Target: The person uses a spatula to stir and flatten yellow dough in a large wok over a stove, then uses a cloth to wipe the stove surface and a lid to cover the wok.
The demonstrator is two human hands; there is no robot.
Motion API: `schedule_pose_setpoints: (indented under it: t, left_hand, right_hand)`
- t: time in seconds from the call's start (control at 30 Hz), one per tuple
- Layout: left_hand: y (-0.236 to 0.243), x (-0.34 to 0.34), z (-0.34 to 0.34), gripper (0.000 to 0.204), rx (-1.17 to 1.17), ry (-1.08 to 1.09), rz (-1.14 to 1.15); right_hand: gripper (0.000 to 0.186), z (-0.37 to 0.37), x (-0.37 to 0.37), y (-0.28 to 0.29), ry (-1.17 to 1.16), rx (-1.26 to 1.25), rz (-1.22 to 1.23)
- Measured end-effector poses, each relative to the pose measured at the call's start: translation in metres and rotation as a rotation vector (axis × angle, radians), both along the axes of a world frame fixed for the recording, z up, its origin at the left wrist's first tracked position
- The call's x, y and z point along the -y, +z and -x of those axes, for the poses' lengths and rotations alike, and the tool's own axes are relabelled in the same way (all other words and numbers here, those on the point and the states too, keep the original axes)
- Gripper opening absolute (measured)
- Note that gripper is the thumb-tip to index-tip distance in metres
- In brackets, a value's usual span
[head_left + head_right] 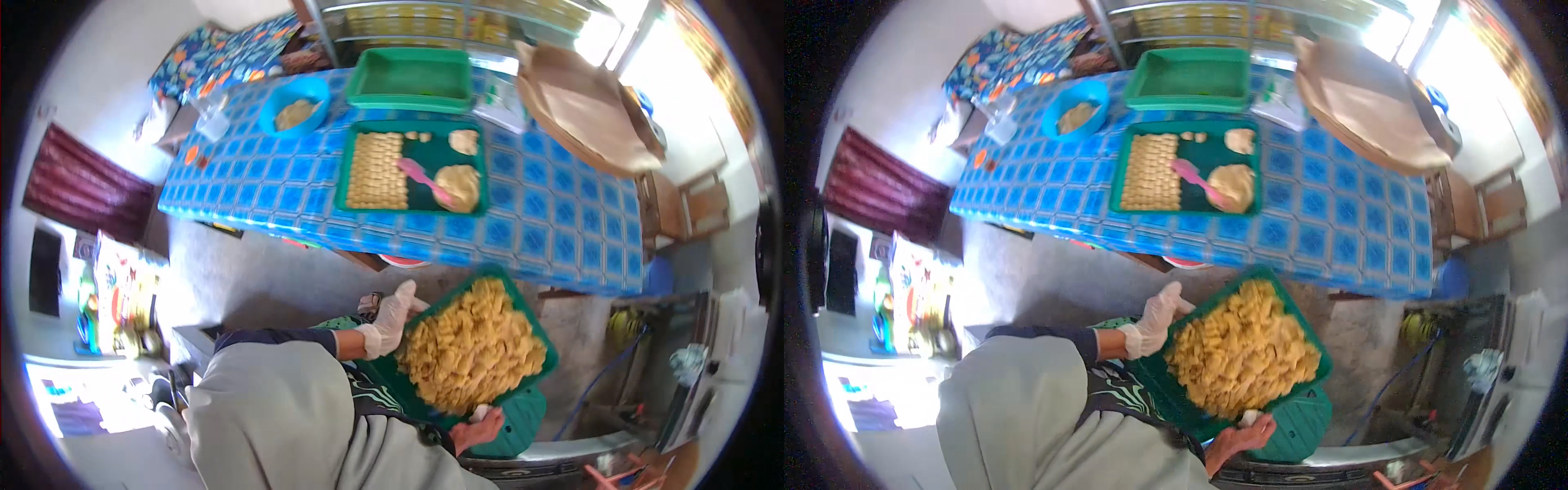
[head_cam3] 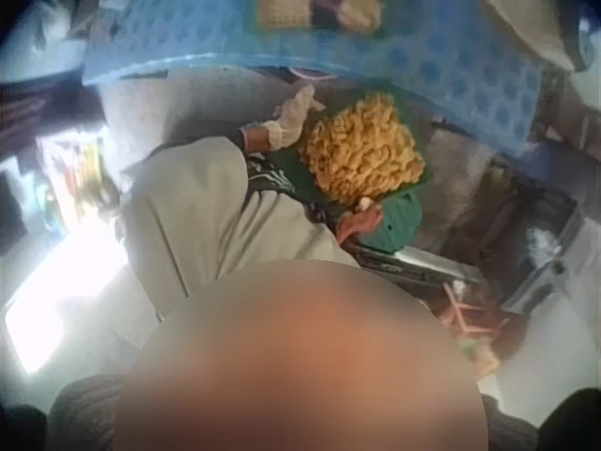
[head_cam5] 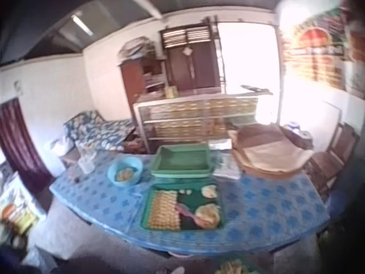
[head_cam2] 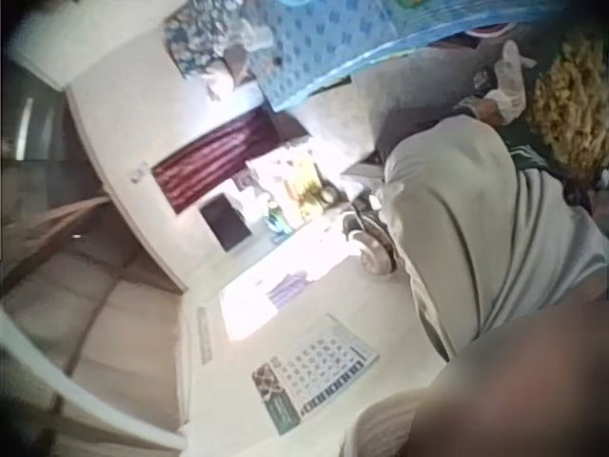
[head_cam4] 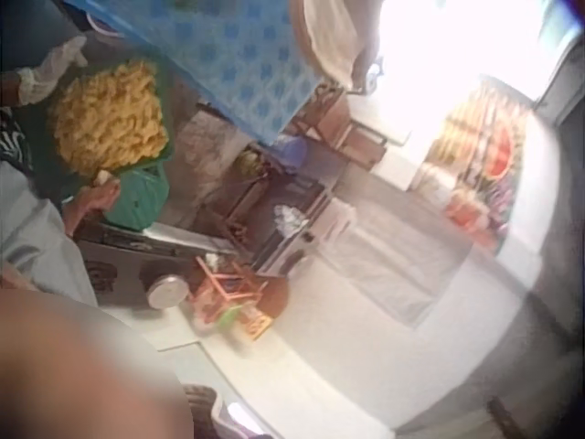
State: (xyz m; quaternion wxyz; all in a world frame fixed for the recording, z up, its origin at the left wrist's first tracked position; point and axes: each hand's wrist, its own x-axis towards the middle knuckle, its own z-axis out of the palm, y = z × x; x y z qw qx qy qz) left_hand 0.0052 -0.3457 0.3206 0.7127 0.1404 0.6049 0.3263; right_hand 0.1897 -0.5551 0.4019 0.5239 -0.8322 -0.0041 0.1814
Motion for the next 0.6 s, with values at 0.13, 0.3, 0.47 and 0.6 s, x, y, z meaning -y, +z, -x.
schedule_pose_setpoints:
  t: [0.13,0.3,0.47,0.6]
  left_hand:
    - [0.08,-0.065,0.084,0.054,-0.007,0.209,-0.093]
    - [0.101,-0.115,0.215,0.052,-0.119,0.349,-0.364]
    - [0.123,-0.139,0.316,0.049,-0.003,0.566,-0.237]
    - [0.094,-0.118,0.375,0.041,-0.429,0.441,-0.451]
  right_hand:
    - [0.021,0.048,-0.135,0.034,0.112,-0.096,-0.262]
    - [0.015,0.136,-0.242,0.029,0.456,0.062,-0.27]
    - [0.013,0.228,-0.301,0.003,0.412,-0.423,-0.342]
    - [0.015,0.266,-0.312,0.007,0.478,-0.552,-0.35]
